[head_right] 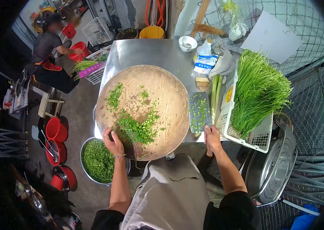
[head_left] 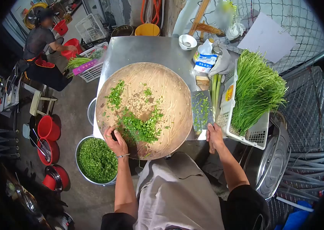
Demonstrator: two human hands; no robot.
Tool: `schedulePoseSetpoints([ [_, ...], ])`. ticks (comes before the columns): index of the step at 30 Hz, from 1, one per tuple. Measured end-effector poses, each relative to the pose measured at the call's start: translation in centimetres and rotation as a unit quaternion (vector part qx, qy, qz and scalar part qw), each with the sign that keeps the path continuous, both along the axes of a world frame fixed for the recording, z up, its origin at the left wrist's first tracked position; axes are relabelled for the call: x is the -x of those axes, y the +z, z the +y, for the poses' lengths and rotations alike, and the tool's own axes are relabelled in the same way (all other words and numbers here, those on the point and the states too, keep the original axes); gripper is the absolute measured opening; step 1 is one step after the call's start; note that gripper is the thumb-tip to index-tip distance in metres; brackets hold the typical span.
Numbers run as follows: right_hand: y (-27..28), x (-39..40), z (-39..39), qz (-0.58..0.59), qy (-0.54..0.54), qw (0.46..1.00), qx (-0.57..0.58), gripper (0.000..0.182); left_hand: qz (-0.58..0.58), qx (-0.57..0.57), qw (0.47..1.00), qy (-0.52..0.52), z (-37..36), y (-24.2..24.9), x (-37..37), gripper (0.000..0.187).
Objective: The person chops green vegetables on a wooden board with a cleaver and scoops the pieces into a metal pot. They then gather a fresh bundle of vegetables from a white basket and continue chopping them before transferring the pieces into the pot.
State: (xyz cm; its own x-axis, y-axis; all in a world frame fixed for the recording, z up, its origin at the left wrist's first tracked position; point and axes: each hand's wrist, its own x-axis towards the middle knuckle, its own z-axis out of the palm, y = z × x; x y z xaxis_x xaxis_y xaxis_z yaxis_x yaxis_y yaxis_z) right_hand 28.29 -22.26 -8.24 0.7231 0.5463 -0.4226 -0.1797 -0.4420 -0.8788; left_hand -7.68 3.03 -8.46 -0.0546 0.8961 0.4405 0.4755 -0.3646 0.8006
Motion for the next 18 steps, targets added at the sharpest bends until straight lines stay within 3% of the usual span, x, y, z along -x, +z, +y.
schedulePoseSetpoints([
  [5, 1.5, 3.3, 3.2, -0.035, 0.066, 0.997, 0.032, 0.026, -0.003, 0.010, 1.000, 0.016, 0.1, 0.2, -0.2, 0.018],
  [9, 2.3, 7.1, 7.3, -0.083, 0.200, 0.975, 0.050, 0.025, -0.018, 0.015, 1.000, 0.009, 0.3, 0.2, -0.2, 0.019],
  [13, 2.1, 4.7, 8.3, -0.092, 0.110, 0.990, -0.010, 0.025, -0.026, 0.029, 0.999, 0.013, 0.1, -0.5, 0.5, 0.022],
  [15, 1.3, 1.4, 7.9, -0.167, 0.074, 0.982, 0.055, 0.025, -0.033, 0.031, 0.999, 0.021, 0.1, -0.5, 0.3, 0.023],
  [18, 1.1, -2.3, 7.5, -0.068, 0.021, 0.997, 0.019, 0.023, -0.034, 0.035, 0.999, 0.020, 0.1, -0.1, 0.3, 0.026],
])
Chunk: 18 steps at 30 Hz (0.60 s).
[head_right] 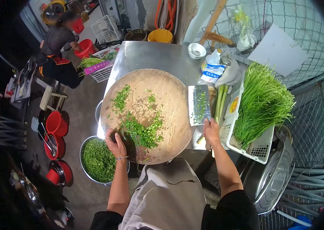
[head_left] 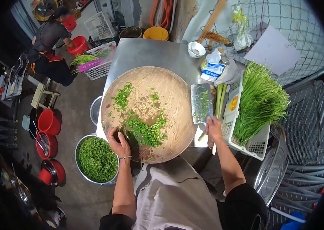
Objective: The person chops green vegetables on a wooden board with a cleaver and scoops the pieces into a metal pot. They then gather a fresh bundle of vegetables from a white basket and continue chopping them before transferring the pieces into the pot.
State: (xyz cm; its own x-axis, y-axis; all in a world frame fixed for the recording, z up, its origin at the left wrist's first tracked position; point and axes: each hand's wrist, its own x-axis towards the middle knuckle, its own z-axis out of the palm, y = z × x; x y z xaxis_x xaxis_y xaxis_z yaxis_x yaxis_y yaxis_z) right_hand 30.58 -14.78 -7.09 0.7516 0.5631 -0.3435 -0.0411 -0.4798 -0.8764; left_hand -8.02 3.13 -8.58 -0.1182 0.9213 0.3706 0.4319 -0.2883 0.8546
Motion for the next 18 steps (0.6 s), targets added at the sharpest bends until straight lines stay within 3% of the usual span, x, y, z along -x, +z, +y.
schedulePoseSetpoints([
  [5, -0.1, -1.9, 3.7, 0.044, 0.041, 0.998, 0.005, 0.024, 0.011, 0.008, 1.000, 0.002, 0.0, 0.5, -0.2, 0.032],
  [13, 2.1, -1.2, 17.8, -0.019, 0.226, 0.973, 0.041, 0.030, 0.000, 0.016, 0.999, 0.039, 0.0, 0.4, -0.2, 0.048],
  [18, 1.6, -0.8, 27.2, -0.114, 0.361, 0.923, 0.062, 0.040, 0.003, 0.013, 0.999, 0.052, 0.0, 0.3, 0.0, 0.051],
])
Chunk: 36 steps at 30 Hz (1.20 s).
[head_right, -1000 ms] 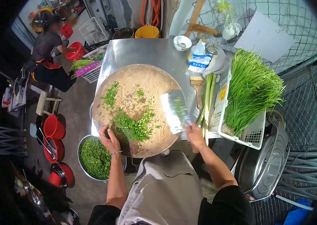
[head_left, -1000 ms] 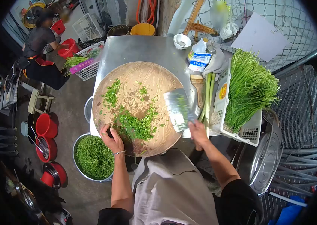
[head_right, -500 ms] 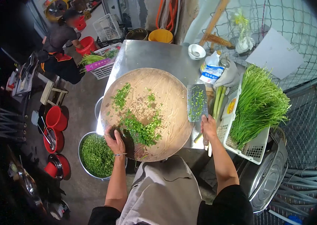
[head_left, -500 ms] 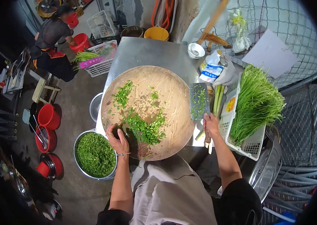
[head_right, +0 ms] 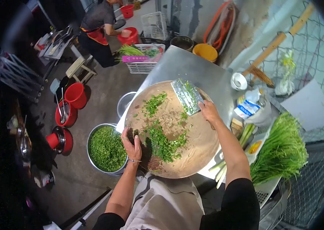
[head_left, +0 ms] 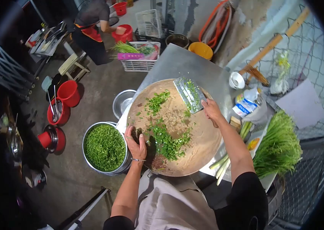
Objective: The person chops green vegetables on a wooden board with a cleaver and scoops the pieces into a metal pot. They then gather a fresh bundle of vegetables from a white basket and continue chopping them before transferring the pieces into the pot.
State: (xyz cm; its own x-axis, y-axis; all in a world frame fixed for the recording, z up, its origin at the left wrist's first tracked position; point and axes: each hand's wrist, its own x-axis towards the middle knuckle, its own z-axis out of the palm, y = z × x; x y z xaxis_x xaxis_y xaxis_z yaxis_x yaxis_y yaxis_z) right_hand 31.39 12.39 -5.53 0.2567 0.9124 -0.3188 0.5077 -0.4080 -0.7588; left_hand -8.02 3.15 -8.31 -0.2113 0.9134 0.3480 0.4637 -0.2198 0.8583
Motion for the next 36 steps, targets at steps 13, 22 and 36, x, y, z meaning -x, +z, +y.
schedulePoseSetpoints([
  [13, 1.1, 10.9, 13.8, -0.202, 0.469, 0.856, -0.078, 0.053, -0.011, 0.010, 0.999, 0.044, -0.4, -0.4, 0.2, 0.070],
  [22, 8.7, 11.4, 2.0, -0.205, 0.539, 0.813, -0.082, 0.039, 0.014, 0.034, 0.999, -0.004, -1.4, -0.1, -0.1, 0.070],
  [36, 0.3, -6.7, -8.8, 0.034, 0.035, 0.999, 0.018, 0.033, 0.142, 0.023, 0.987, -0.065, 0.2, 1.2, -1.0, 0.063],
])
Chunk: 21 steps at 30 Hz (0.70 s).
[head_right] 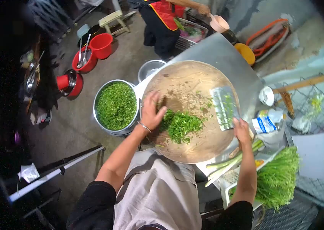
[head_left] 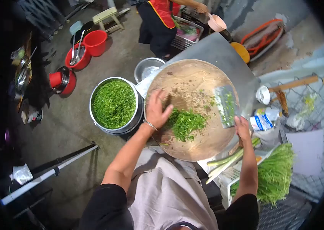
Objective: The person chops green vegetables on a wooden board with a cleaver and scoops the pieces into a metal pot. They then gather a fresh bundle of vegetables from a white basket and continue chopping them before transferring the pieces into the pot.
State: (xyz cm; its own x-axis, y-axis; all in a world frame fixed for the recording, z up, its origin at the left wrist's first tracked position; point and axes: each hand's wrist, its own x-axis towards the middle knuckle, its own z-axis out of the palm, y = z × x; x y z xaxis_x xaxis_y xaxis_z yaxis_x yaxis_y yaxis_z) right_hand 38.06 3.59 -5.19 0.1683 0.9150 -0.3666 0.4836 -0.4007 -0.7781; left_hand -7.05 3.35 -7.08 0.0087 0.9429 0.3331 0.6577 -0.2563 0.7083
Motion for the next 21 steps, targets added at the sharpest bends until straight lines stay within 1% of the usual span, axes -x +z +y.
schedulePoseSetpoints([
  [1, 0.8, 1.9, -0.3, 0.015, -0.018, 0.999, 0.023, 0.029, 0.009, -0.019, 1.000, 0.019, 0.8, -0.2, 0.0, 0.062],
  [2, 1.5, 3.9, -0.4, 0.031, -0.034, 0.998, 0.044, 0.026, -0.011, 0.000, 1.000, -0.025, 1.0, -0.2, -0.7, 0.062],
  [4, 2.0, 6.4, -0.4, 0.047, 0.026, 0.996, 0.064, 0.028, -0.046, 0.041, 0.992, -0.107, 0.6, 0.1, -1.9, 0.062],
  [5, 1.9, 7.3, -0.7, 0.001, 0.076, 0.997, 0.033, 0.028, -0.002, 0.026, 0.992, -0.120, -0.2, 0.2, -2.9, 0.062],
  [7, 1.4, 8.6, -1.3, -0.095, 0.176, 0.980, -0.026, 0.029, -0.017, 0.055, 0.987, -0.147, -1.6, 0.3, -4.0, 0.065],
  [8, 1.5, 8.8, -2.0, -0.100, 0.192, 0.976, -0.028, 0.030, -0.046, 0.077, 0.985, -0.149, -2.5, 0.0, -4.3, 0.066],
  [10, 1.8, 9.1, -3.3, -0.112, 0.224, 0.968, -0.033, 0.032, -0.055, 0.062, 0.981, -0.176, -3.7, 0.3, -3.9, 0.067],
  [11, 2.2, 9.1, -4.3, -0.079, 0.179, 0.981, -0.013, 0.032, -0.059, 0.053, 0.979, -0.189, -3.9, 0.4, -3.4, 0.068],
  [12, 2.9, 9.1, -5.7, -0.046, 0.133, 0.990, 0.007, 0.032, -0.014, 0.020, 0.986, -0.164, -3.8, 0.4, -2.4, 0.070],
  [13, 3.2, 9.1, -7.4, -0.012, 0.086, 0.996, 0.026, 0.033, 0.006, -0.005, 0.993, -0.114, -3.3, 0.3, -1.8, 0.075],
  [14, 1.8, 8.0, -9.2, 0.011, 0.024, 1.000, 0.001, 0.034, 0.007, 0.002, 0.996, -0.084, -3.1, -0.2, -1.5, 0.076],
  [15, 1.0, 7.3, -11.0, 0.000, -0.014, 1.000, 0.005, 0.033, 0.007, 0.008, 0.999, -0.053, -2.9, -0.6, -1.4, 0.077],
  [18, -0.5, 7.0, -15.6, -0.023, -0.114, 0.993, 0.019, 0.034, 0.054, -0.008, 0.997, -0.060, -3.3, -0.1, -3.7, 0.081],
  [19, -1.0, 8.3, -16.5, -0.022, -0.140, 0.990, 0.021, 0.034, 0.047, 0.019, 0.996, -0.078, -3.5, 0.1, -4.6, 0.083],
  [20, -1.2, 9.8, -17.0, -0.022, -0.167, 0.985, 0.024, 0.034, 0.045, 0.014, 0.996, -0.080, -3.6, -0.2, -5.3, 0.084],
  [21, -0.9, 11.4, -17.3, -0.040, -0.161, 0.986, 0.025, 0.033, 0.043, 0.010, 0.996, -0.082, -3.9, -0.5, -6.0, 0.084],
])
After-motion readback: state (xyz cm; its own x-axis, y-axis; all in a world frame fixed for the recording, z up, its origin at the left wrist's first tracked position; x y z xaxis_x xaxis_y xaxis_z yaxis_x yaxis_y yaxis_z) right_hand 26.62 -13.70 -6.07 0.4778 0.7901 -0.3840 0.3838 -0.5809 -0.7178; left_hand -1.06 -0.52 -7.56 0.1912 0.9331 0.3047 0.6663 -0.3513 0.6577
